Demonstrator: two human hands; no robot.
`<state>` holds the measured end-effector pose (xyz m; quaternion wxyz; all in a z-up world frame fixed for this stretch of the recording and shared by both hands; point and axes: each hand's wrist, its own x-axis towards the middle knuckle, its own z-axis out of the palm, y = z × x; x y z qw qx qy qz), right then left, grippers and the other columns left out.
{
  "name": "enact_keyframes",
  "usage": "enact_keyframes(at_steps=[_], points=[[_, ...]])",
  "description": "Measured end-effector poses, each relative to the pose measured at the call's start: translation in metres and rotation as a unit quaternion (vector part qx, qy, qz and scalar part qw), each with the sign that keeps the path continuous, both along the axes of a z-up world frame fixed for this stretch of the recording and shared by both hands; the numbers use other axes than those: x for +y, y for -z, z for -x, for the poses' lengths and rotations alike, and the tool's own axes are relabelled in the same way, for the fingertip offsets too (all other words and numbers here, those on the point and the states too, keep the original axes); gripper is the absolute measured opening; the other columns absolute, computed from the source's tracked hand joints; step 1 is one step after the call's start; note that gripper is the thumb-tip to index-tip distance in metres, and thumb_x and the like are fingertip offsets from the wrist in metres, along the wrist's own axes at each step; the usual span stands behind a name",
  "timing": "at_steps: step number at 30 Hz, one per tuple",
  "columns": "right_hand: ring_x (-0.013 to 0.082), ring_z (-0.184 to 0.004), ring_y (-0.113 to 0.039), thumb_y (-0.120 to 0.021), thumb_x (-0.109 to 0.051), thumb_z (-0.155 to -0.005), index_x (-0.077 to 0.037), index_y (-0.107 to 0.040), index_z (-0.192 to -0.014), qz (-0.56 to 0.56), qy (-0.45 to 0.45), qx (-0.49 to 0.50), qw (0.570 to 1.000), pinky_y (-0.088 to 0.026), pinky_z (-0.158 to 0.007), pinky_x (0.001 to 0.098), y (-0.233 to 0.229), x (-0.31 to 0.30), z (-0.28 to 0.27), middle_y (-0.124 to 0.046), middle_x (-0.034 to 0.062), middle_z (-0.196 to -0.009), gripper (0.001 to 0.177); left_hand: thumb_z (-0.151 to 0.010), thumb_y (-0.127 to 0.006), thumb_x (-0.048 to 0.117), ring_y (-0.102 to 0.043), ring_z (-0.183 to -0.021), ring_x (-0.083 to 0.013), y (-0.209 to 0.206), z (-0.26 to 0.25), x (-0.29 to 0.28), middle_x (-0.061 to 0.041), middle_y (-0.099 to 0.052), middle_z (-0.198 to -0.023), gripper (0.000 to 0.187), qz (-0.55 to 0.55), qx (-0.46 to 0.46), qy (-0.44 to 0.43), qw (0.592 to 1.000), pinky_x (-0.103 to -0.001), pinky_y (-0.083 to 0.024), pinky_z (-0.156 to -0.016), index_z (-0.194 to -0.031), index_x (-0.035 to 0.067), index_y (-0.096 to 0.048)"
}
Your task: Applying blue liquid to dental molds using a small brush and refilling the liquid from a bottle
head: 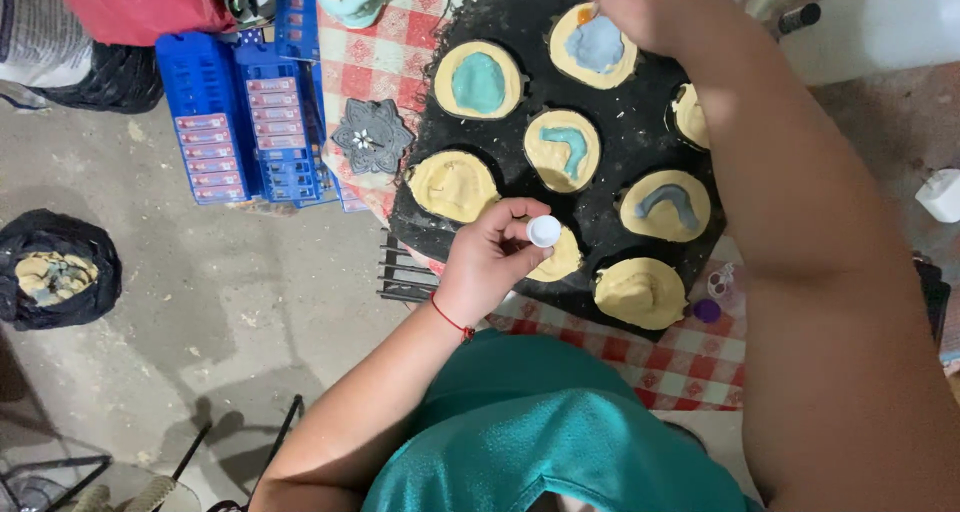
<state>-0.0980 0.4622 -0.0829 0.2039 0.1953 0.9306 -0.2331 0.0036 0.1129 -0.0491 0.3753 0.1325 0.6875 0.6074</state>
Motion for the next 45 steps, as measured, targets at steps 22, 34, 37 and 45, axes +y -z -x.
enact_keyframes(at_steps=[22,34,37,45], points=[[0.0374,-0.094,-0.067,-0.061,-0.020,-0.107,-0.006,-0.070,-0.100,-0.042,-0.100,0.322,0.940,-0.049,-0.079,0.0469,0.011,-0.003,-0.091,-0.070,0.0142,-0.091,0.018,-0.087,-0.082,0.002,-0.061,-0.084,-0.0019,-0.001,-0.004,0.009,0.007,-0.073,-0.085,0.040,-0.020,-0.026,0.015,0.999,-0.022,-0.053,-0.083,-0.121,0.018,-0.068],[0.0154,-0.075,-0.068,-0.057,-0.013,-0.119,-0.003,-0.065,-0.105,0.264,0.100,0.306,0.909,-0.055,-0.069,0.0271,0.009,-0.004,-0.081,-0.071,0.0103,-0.087,0.019,-0.087,-0.082,0.001,-0.064,-0.085,-0.0028,-0.005,-0.007,0.004,0.006,-0.073,-0.085,0.040,-0.022,-0.018,0.010,1.000,-0.024,-0.055,-0.085,-0.121,0.018,-0.069],[0.0208,-0.088,-0.072,-0.048,-0.005,-0.117,-0.003,-0.057,-0.103,0.268,0.053,0.324,0.906,-0.062,-0.088,0.0366,0.007,-0.013,-0.081,-0.064,0.0115,-0.088,0.017,-0.088,-0.082,0.000,-0.064,-0.086,-0.0032,-0.006,-0.009,0.003,0.008,-0.071,-0.084,0.039,-0.030,-0.014,0.014,0.999,-0.025,-0.056,-0.088,-0.121,0.018,-0.069],[0.0186,-0.079,-0.070,-0.057,-0.009,-0.123,0.000,-0.065,-0.116,0.204,0.058,0.377,0.901,-0.059,-0.072,0.0288,0.032,0.002,-0.079,-0.073,0.0150,-0.093,0.014,-0.086,-0.081,-0.002,-0.063,-0.086,-0.0023,-0.002,-0.012,0.002,0.006,-0.073,-0.085,0.041,-0.029,-0.036,0.009,0.999,-0.023,-0.054,-0.087,-0.120,0.018,-0.069]])
